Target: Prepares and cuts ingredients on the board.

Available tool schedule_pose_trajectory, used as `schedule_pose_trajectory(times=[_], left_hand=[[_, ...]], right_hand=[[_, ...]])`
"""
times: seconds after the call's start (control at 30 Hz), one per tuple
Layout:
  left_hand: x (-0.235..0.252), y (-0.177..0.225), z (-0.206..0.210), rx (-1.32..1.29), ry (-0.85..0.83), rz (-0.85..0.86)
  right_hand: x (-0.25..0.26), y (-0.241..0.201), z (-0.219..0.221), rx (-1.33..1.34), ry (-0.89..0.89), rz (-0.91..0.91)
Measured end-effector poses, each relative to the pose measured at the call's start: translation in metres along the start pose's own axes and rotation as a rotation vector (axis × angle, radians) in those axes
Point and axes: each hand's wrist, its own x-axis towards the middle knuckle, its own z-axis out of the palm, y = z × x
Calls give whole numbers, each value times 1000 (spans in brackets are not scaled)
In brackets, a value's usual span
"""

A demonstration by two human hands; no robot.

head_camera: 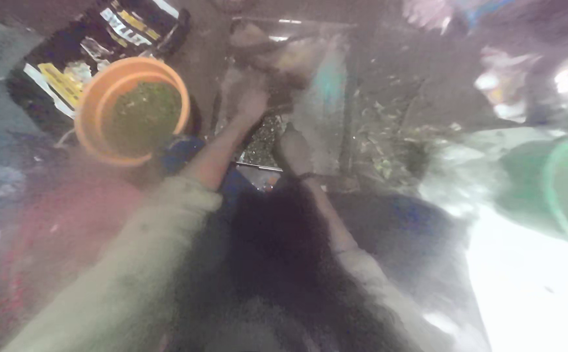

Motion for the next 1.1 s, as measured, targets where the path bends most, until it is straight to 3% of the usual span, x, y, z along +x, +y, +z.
schedule_pose_trajectory(times=[0.17,0.37,0.47,0.53,0.6,0.7,0.83,0.93,1.1], left_hand=[[-3,-11,0,-11,69,-4],[11,-31,-3,-509,182,-244],[5,-36,-56,-480,254,-339],[-14,-34,-96,-336,146,-379],[-35,-31,-107,-237,35,-421],[-56,-12,-96,-179,-107,-410],[-52,10,-67,-60,-200,-254],[-60,30,-51,-8,-336,-123],[-52,33,-27,34,-400,-74]], right_hand=[[11,-32,-6,-84,-7,-20],[22,4,5,150,44,96],[9,16,-6,184,86,115],[-8,5,-30,213,11,214],[-7,0,-43,219,-76,266],[29,21,-6,346,114,125],[-3,17,-24,413,2,145],[0,19,-24,416,46,123],[-1,11,-32,366,81,92]])
